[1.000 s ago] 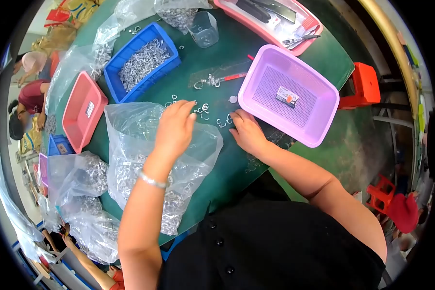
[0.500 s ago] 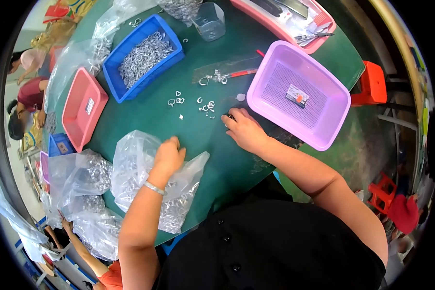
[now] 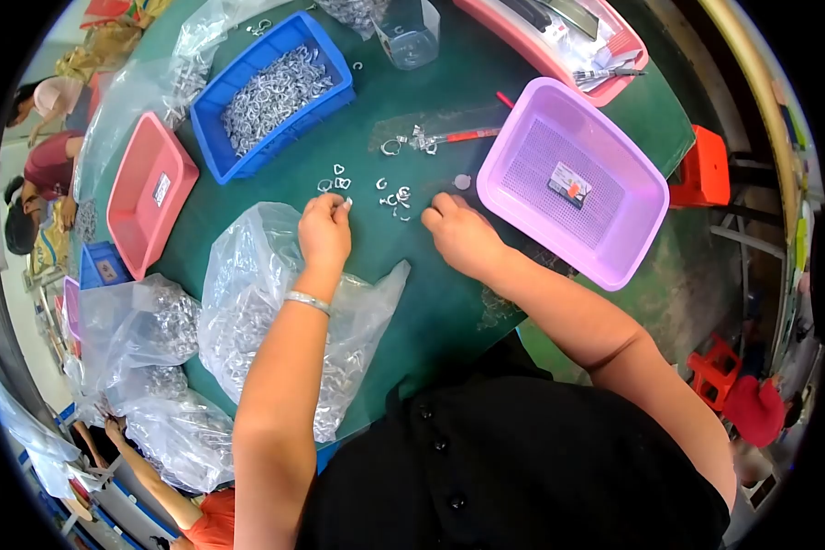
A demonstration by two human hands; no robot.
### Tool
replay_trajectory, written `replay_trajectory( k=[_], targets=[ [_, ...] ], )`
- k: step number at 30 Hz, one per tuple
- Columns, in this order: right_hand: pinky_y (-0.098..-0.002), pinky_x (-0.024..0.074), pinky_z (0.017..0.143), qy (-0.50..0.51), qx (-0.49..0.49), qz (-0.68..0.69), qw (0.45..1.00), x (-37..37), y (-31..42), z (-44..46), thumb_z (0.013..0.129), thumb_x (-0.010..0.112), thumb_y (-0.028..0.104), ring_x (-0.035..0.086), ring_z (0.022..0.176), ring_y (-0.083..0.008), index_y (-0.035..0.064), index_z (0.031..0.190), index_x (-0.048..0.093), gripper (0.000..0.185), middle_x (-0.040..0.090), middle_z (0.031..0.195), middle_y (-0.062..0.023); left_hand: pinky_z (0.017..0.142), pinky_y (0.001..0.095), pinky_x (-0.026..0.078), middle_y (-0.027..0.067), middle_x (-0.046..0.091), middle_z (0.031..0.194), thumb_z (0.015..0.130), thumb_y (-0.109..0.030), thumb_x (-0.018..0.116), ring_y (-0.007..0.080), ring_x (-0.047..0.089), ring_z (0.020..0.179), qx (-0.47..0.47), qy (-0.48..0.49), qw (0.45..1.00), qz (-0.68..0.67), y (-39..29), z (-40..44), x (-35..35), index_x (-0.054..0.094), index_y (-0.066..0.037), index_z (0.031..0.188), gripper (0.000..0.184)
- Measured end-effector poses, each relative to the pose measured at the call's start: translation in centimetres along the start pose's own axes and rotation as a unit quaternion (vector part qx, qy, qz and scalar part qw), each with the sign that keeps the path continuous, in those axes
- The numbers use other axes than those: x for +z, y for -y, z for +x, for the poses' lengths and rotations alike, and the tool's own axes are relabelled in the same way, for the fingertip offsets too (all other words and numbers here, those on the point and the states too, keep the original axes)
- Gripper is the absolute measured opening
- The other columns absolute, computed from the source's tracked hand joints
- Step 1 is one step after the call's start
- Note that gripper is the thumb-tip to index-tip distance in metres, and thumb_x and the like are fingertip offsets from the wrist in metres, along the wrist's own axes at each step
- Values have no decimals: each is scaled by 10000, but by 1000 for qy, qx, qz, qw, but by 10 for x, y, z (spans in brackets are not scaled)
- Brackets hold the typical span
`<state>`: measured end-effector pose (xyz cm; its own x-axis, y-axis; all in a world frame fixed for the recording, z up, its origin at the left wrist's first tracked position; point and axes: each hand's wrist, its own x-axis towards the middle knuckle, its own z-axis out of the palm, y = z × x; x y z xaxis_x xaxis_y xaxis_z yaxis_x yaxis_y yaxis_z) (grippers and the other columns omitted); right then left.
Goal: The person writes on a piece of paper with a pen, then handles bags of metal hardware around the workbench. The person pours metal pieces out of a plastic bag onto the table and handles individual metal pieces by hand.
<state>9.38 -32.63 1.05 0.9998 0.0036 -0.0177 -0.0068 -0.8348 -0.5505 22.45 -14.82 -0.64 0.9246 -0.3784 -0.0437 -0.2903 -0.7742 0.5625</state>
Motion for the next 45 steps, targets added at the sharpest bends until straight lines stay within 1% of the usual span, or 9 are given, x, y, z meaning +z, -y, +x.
replay_trajectory(
  k=[3,4,8,11,17,23,35,38,45],
  targets=[
    [-358,453,690,-52,9,67,996,-1,-8,1,680,527,-39,520,807,-316,11,854,518,181,476,873,-136,593,307,449,84,571,712,772,-110,599,191,553,611,-87,-2,990,-114,2,1,10,587,-36,850,109],
    [-356,450,688,-61,27,104,992,-1,-11,1,683,522,-46,524,803,-319,11,856,517,182,484,871,-138,562,275,450,56,564,681,795,-98,575,137,544,592,-73,-8,987,-140,1,-4,11,579,-20,856,99],
    [-351,440,684,-77,62,186,977,0,-18,-5,683,509,-74,532,793,-324,11,885,523,219,512,864,-140,531,234,465,32,566,724,848,-84,506,103,547,585,-181,144,913,-338,-28,-36,8,565,-35,928,111],
    [-349,441,685,-95,50,182,977,0,-17,-6,678,509,-81,533,795,-328,8,913,526,252,515,856,-149,612,248,481,80,571,829,880,-87,443,142,569,684,-241,245,852,-394,-50,-49,7,529,7,987,167],
    [-357,438,696,-77,90,174,978,-11,-6,-10,668,553,-71,529,814,-330,7,974,525,317,503,914,-156,744,315,492,140,573,926,887,-79,405,217,587,807,-328,238,757,-513,-50,-55,7,495,41,1023,202],
    [-363,436,709,-50,77,115,989,-8,-3,-4,649,642,-10,521,843,-315,11,966,541,333,492,891,-138,798,359,488,172,562,977,884,-68,395,252,584,867,-352,256,711,-552,-48,-55,7,478,48,1047,217],
    [-387,457,654,-37,75,38,996,-4,3,6,670,605,16,532,791,-313,14,780,536,130,477,814,-131,843,388,462,186,536,1042,902,-100,366,266,560,915,-374,267,671,-581,-58,-53,9,399,61,1159,305],
    [-359,486,687,-18,73,-14,997,-3,10,5,669,546,19,542,834,-299,20,777,549,108,497,863,-136,841,387,464,186,534,1042,909,-108,358,266,559,917,-376,269,658,-594,-55,-53,11,398,60,1161,306],
    [-345,495,653,-15,58,-43,997,4,5,6,678,527,35,555,800,-294,14,773,553,101,506,847,-135,849,391,462,188,538,1036,915,-123,351,272,560,920,-388,256,658,-592,-56,-55,12,410,58,1144,298]
  ],
)
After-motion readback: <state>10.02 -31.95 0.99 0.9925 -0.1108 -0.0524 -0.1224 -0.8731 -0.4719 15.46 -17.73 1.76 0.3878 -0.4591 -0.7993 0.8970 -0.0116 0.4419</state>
